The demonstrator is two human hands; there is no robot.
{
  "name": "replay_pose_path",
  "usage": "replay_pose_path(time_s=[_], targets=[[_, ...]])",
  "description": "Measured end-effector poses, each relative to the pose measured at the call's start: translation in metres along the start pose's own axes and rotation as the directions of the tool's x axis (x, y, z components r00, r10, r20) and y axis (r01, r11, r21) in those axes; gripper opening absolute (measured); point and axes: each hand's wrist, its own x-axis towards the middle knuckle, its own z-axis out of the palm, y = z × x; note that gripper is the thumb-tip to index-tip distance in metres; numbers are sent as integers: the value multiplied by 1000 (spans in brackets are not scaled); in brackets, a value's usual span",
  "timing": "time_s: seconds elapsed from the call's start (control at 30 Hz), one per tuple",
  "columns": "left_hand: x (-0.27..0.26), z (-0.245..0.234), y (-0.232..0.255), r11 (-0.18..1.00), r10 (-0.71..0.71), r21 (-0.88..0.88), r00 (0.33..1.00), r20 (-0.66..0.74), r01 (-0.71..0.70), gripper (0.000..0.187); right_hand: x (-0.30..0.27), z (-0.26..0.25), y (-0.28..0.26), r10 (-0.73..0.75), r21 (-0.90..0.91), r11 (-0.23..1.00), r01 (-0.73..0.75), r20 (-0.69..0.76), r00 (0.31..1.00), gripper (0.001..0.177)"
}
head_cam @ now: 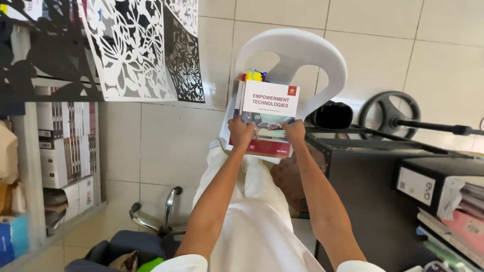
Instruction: Moving and organizing books between a storage bin and a chair.
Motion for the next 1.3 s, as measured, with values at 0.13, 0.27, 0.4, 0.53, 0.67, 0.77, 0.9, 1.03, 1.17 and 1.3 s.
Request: replay_pose_path(time_s=[0.13,0.27,0.4,0.53,0.67,0.77,0.9,1.03,1.17,1.3], targets=[[16,21,-23,1000,18,-19,1000,-10,-18,39,-5,-13,-6,-119,-105,989,108,-97,988,66],[29,34,-34,913,-89,-384,985,146,139,53,-14,-41,-15,-164,323,942,89,211,964,52],[26,30,-44,845,173,-526,979,103,-94,51,-67,-78,-56,-58,473,861,-189,458,887,59],[-2,-22,-11,716,187,-693,935,300,79,57,-79,-80,-49,-120,512,842,-170,485,866,61],[-1,-28,-40,645,199,-755,929,313,116,64,-101,-73,-45,-236,630,731,-262,594,769,51],[-7,-60,-49,663,205,-744,938,280,77,62,-125,-58,-58,-238,617,725,-305,641,729,49],[-23,-107,-84,673,120,-728,952,283,131,54,-184,-31,-88,-147,526,776,-349,689,710,52],[-19,-148,-150,598,138,-797,968,208,86,54,-199,31,-83,-166,489,811,-321,719,675,55],[-52,-217,-213,598,55,-794,983,174,107,55,-245,99,-73,-144,406,865,-294,763,630,45],[-42,-278,-275,605,-1,-791,993,115,92,52,-268,186,-84,-207,421,875,-239,772,601,40]])
